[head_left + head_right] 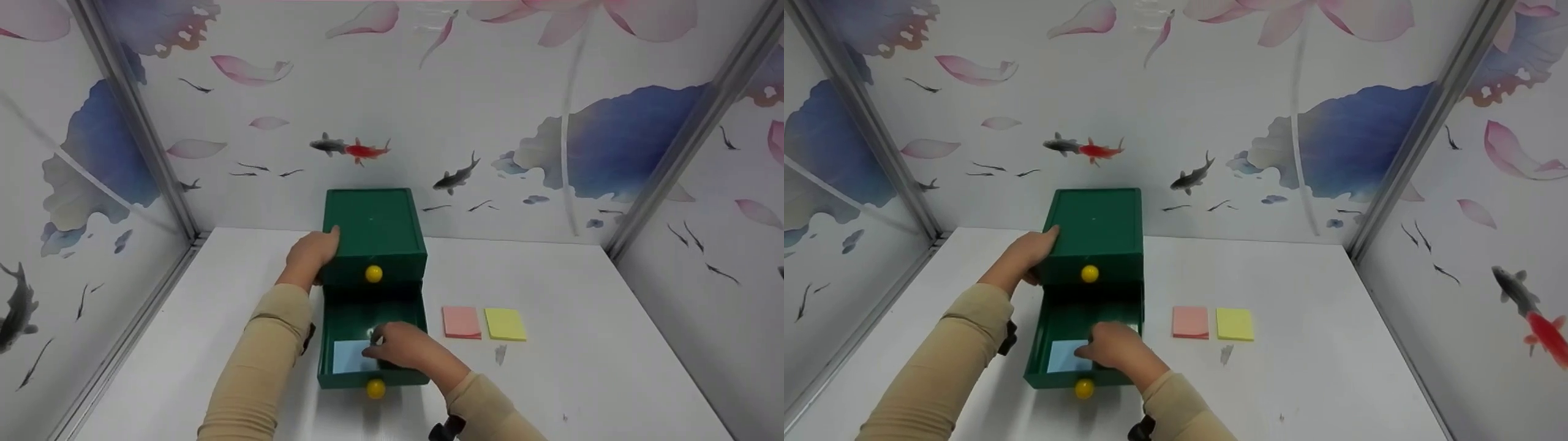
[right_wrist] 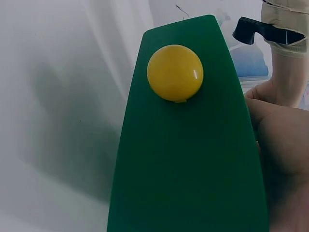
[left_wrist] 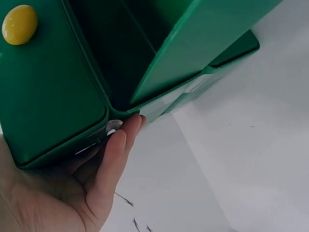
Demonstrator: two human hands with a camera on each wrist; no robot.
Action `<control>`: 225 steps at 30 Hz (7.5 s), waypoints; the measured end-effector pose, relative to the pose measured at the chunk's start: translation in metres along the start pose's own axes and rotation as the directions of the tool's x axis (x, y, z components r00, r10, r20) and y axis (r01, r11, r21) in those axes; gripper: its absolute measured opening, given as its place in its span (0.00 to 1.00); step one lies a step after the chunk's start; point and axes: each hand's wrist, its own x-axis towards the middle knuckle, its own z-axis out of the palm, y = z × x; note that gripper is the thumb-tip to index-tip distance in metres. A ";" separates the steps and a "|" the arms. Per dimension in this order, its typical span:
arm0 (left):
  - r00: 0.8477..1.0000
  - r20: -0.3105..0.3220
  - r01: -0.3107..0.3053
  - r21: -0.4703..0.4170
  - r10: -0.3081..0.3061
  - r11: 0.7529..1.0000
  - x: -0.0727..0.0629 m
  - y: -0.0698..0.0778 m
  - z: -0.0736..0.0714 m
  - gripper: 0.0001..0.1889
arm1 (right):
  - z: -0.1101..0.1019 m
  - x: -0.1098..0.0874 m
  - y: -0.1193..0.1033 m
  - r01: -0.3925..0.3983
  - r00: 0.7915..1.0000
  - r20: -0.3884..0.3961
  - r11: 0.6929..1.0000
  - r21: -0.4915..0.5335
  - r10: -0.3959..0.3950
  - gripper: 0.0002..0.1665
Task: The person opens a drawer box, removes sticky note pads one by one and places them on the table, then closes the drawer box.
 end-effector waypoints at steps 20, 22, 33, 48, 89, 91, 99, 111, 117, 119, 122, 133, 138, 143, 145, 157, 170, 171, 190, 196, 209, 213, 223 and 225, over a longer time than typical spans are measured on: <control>1.000 0.003 -0.004 -0.087 0.004 0.996 0.002 -0.002 0.002 0.38 | 0.007 0.005 0.004 -0.079 0.997 -0.014 0.989 0.126 0.081 0.24; 1.000 -0.006 -0.009 -0.090 0.009 0.996 0.003 -0.002 0.002 0.38 | 0.007 0.004 0.004 -0.075 0.997 -0.021 0.986 0.146 0.079 0.25; 1.000 -0.023 -0.007 -0.078 0.005 0.997 0.005 -0.005 0.006 0.39 | 0.010 0.001 0.007 -0.064 0.996 -0.047 0.966 0.251 0.078 0.23; 1.000 0.002 0.022 -0.094 -0.022 0.995 0.003 -0.008 0.008 0.40 | 0.015 -0.007 0.014 -0.007 0.999 -0.046 0.914 0.405 0.028 0.17; 0.999 -0.043 0.005 -0.076 -0.008 0.997 0.006 -0.007 0.005 0.39 | -0.029 -0.050 0.047 0.119 0.853 -0.463 0.772 0.624 0.243 0.15; 0.999 -0.038 0.000 -0.077 -0.003 0.997 0.006 -0.007 0.005 0.39 | -0.031 -0.055 0.051 0.107 0.838 -0.470 0.761 0.640 0.277 0.15; 0.999 -0.033 0.010 -0.086 -0.012 0.996 0.006 -0.007 0.004 0.40 | -0.038 -0.079 0.068 0.103 0.786 -0.527 0.772 0.627 0.323 0.16; 1.000 -0.027 0.010 -0.078 -0.012 0.997 0.006 -0.008 0.004 0.40 | -0.031 -0.094 0.103 0.028 0.752 -0.518 0.765 0.643 0.408 0.17; 1.000 -0.025 0.007 -0.078 -0.009 0.997 0.006 -0.009 0.004 0.41 | -0.020 -0.085 0.122 -0.021 0.737 -0.494 0.747 0.665 0.461 0.16; 1.000 -0.019 0.010 -0.073 -0.012 0.997 0.006 -0.009 0.004 0.41 | -0.015 -0.082 0.128 -0.041 0.732 -0.482 0.738 0.673 0.481 0.16; 1.000 -0.016 0.015 -0.073 -0.016 0.997 0.006 -0.009 0.004 0.41 | -0.009 -0.079 0.135 -0.080 0.724 -0.459 0.723 0.686 0.515 0.15; 1.000 -0.016 0.011 -0.060 -0.012 0.998 0.005 -0.006 0.004 0.41 | 0.009 -0.069 0.156 -0.186 0.721 -0.389 0.701 0.689 0.573 0.16; 1.000 -0.016 0.014 -0.059 -0.015 0.998 0.005 -0.006 0.003 0.40 | 0.016 -0.063 0.164 -0.210 0.720 -0.383 0.707 0.675 0.579 0.16; 0.999 -0.022 0.023 -0.063 -0.025 0.998 0.007 -0.007 0.005 0.40 | 0.019 -0.057 0.170 -0.237 0.716 -0.384 0.720 0.652 0.583 0.17; 0.999 -0.020 0.030 -0.068 -0.032 0.997 0.008 -0.007 0.005 0.40 | 0.020 -0.055 0.171 -0.246 0.716 -0.385 0.727 0.641 0.582 0.17; 1.000 -0.015 0.025 -0.081 -0.026 0.996 0.006 -0.007 0.004 0.40 | 0.013 -0.055 0.173 -0.304 0.719 -0.368 0.743 0.596 0.589 0.19; 1.000 -0.015 0.015 -0.077 -0.016 0.997 0.005 -0.007 0.004 0.40 | 0.002 -0.069 0.162 -0.369 0.720 -0.296 0.708 0.602 0.627 0.25; 1.000 -0.016 0.013 -0.078 -0.014 0.997 0.005 -0.007 0.004 0.40 | 0.002 -0.069 0.161 -0.365 0.721 -0.298 0.708 0.604 0.626 0.26; 1.000 -0.021 0.014 -0.085 -0.016 0.996 0.004 -0.007 0.003 0.40 | 0.014 -0.070 0.123 -0.203 0.799 -0.343 0.759 0.619 0.494 0.23; 1.000 -0.019 0.014 -0.076 -0.015 0.997 0.004 -0.006 0.004 0.41 | 0.019 -0.071 0.107 -0.030 0.845 -0.378 0.739 0.673 0.379 0.24; 0.999 -0.038 -0.010 -0.060 0.008 0.998 0.007 -0.010 0.005 0.41 | 0.030 -0.067 0.094 0.183 0.934 -0.350 0.744 0.642 0.072 0.36; 1.000 -0.030 -0.001 -0.080 -0.001 0.997 0.007 -0.011 0.005 0.40 | 0.033 -0.063 0.095 0.188 0.929 -0.363 0.748 0.636 0.075 0.38; 1.000 -0.023 0.004 -0.090 -0.006 0.996 0.003 -0.008 0.003 0.40 | 0.035 -0.059 0.099 0.213 0.917 -0.387 0.706 0.675 0.093 0.36; 1.000 -0.023 0.006 -0.094 -0.008 0.996 0.002 -0.008 0.003 0.40 | 0.035 -0.058 0.098 0.213 0.914 -0.392 0.705 0.676 0.100 0.36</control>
